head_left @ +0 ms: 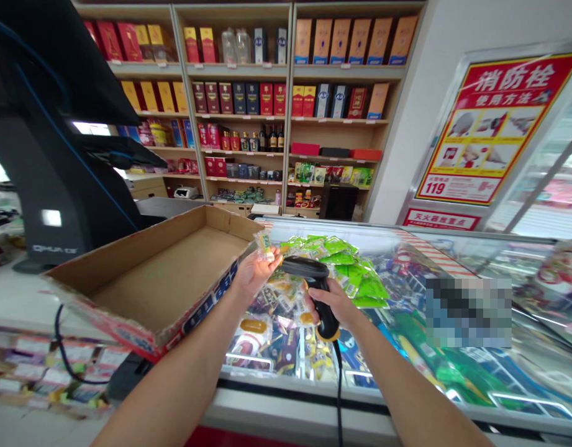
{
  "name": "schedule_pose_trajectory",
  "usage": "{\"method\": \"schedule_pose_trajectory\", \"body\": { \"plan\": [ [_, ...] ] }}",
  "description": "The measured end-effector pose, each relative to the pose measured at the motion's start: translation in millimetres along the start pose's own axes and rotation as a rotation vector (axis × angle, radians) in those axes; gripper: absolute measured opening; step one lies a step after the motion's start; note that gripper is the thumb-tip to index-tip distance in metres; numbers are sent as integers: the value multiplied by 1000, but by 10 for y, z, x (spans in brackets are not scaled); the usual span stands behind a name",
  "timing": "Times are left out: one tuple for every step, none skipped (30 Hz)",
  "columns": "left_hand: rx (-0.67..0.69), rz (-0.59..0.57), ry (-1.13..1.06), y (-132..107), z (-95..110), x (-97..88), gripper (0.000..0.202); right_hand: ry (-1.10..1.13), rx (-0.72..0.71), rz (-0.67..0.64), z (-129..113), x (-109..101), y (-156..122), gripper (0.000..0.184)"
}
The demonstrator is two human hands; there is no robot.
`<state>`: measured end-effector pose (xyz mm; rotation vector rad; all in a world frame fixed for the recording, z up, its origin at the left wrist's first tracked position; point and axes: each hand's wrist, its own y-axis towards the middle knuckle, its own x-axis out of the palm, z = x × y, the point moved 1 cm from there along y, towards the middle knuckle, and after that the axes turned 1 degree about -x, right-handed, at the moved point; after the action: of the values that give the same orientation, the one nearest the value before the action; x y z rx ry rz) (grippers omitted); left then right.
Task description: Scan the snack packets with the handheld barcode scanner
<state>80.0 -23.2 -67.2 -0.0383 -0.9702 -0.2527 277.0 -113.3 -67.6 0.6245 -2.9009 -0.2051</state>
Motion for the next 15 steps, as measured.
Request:
{"method": "schedule_pose_trajectory", "body": {
  "plan": [
    [6, 3, 3, -5, 2, 3, 13, -1, 0, 3, 4, 1, 2, 30],
    [13, 1, 15, -11, 4, 6, 11, -2, 0, 7, 9, 2, 4, 31],
    [21, -7, 39, -16, 6, 10, 9, -1, 0, 13, 13, 4, 7, 32],
    [35, -17, 77, -18, 9, 13, 8, 2, -2, 21, 18, 5, 9, 33],
    [57, -26, 127, -18, 12, 14, 8, 6, -6, 31, 21, 5, 11, 33],
    [87, -32, 190, -13, 14, 12, 10, 12, -14, 45, 24, 5, 13, 33],
    [130, -31, 266, -3, 16, 6, 12, 21, -23, 58, 25, 3, 14, 32],
    [185, -17, 353, 9, 18, -4, 14, 31, -30, 70, 24, 0, 15, 32],
    [246, 12, 447, 23, 18, -17, 15, 40, -37, 81, 21, -3, 16, 31],
    [305, 52, 542, 34, 16, -30, 15, 50, -43, 92, 17, -8, 16, 32],
    [352, 94, 631, 39, 11, -39, 15, 57, -46, 104, 11, -12, 16, 32],
    [387, 136, 708, 33, 3, -41, 16, 63, -48, 117, 4, -17, 16, 33],
    [415, 172, 772, 14, -4, -30, 17, 67, -51, 132, -2, -22, 17, 34],
    [446, 199, 824, -21, -7, -3, 19, 70, -55, 145, -8, -26, 18, 35],
    [481, 213, 867, -71, -2, 41, 21, 72, -59, 156, -12, -30, 20, 35]
  ]
}}
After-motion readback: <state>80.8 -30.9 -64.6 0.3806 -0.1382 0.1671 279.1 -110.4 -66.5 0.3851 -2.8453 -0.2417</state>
